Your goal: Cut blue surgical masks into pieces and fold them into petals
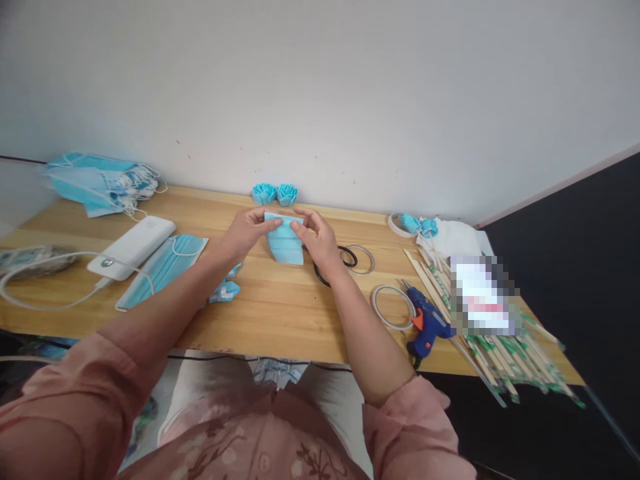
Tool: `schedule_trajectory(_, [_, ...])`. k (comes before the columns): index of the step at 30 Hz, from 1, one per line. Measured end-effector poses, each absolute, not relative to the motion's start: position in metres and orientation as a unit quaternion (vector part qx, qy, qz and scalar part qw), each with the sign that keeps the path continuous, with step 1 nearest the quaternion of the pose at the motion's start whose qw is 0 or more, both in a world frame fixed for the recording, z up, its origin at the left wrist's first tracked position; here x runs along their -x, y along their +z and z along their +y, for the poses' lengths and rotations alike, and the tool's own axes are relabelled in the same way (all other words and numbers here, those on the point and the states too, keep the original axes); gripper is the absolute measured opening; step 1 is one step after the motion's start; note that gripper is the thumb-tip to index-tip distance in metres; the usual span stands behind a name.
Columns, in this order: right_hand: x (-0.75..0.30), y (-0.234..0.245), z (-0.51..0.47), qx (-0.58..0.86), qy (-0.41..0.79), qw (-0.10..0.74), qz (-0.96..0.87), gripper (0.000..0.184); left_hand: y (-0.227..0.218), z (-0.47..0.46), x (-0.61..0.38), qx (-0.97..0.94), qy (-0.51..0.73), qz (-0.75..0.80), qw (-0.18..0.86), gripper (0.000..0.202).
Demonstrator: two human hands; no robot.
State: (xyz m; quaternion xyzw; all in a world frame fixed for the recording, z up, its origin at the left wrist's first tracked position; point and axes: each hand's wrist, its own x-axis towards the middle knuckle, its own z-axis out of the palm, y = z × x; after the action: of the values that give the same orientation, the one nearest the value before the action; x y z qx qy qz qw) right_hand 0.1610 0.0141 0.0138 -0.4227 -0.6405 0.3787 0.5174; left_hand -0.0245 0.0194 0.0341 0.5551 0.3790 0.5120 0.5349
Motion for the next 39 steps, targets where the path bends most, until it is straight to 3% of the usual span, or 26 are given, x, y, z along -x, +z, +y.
schedule_trajectory(5, [-0.161, 0.015, 0.013, 0.450, 0.315, 0.534, -0.643, 0.028, 0.039, 0.013, 0.020, -0.570, 0.504, 0.353, 0.544, 0.038])
schedule_trajectory(10, [-0.159, 0.018, 0.012, 0.439, 0.338, 0.599, -0.578, 0.030, 0.037, 0.011, 0.017, -0.561, 0.433, 0.340, 0.619, 0.053])
schedule_trajectory(17, [-0.163, 0.024, 0.015, 0.441, 0.328, 0.644, -0.532, 0.032, 0.026, 0.019, 0.020, -0.520, 0.448, 0.399, 0.608, 0.045])
schedule_trajectory(39, [-0.162, 0.027, 0.013, 0.482, 0.298, 0.626, -0.536, 0.047, 0.028, 0.024, 0.029, -0.549, 0.493, 0.403, 0.542, 0.051])
